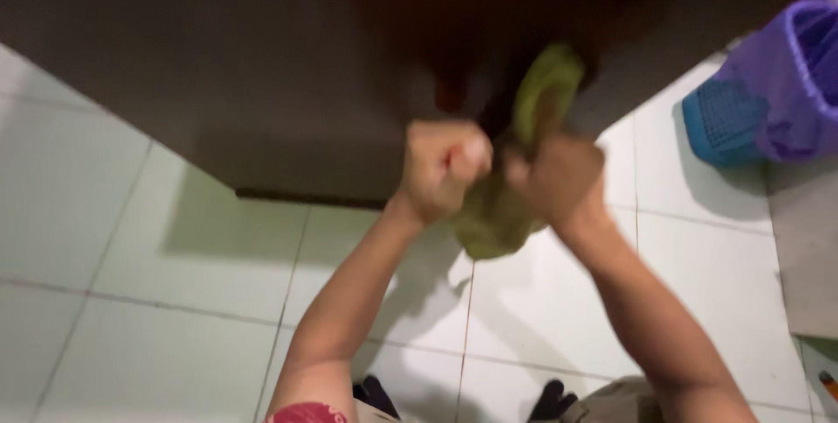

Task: The person cleans a wooden desk by wiping its sides and surfaces with a cloth.

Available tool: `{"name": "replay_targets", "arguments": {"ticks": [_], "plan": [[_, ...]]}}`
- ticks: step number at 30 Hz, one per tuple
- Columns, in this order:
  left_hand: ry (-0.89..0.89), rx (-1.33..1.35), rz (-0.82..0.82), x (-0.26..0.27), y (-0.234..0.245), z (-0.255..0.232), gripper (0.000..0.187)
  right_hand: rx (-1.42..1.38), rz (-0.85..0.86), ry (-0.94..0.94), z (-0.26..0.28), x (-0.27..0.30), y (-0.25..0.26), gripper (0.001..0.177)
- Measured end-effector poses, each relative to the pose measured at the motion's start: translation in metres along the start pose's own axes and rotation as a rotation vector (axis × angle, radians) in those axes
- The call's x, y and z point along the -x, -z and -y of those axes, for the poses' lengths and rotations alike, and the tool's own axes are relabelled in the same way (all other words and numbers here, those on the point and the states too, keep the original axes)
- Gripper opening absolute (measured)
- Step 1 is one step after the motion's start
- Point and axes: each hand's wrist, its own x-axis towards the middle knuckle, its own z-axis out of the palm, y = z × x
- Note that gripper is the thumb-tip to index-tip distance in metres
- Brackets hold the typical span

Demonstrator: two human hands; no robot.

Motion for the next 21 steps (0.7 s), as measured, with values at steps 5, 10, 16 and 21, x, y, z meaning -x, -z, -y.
{"name": "replay_targets", "arguments": {"ticks": [5, 10, 16, 21], "plan": [[0.126, 0.003, 0.179, -0.019, 0.015, -0.024, 0.041, -0.245, 0.010, -0.086, 0.002, -0.006, 0.023, 0.033], [0.322, 0.005, 0.323, -0.011, 0.046, -0.039, 0.042, -0.322, -0.124, -0.167, 0.006, -0.011, 0.039, 0.021], [0.524, 0.164, 0.310, 0.020, 0.072, -0.032, 0.046, 0.080, 0.184, 0.243, 0.058, 0.001, -0.007, 0.020], [0.852, 0.516, 0.114, 0.060, 0.077, -0.015, 0.047, -0.134, 0.661, -0.093, 0.046, 0.034, -0.060, 0.037]]}}
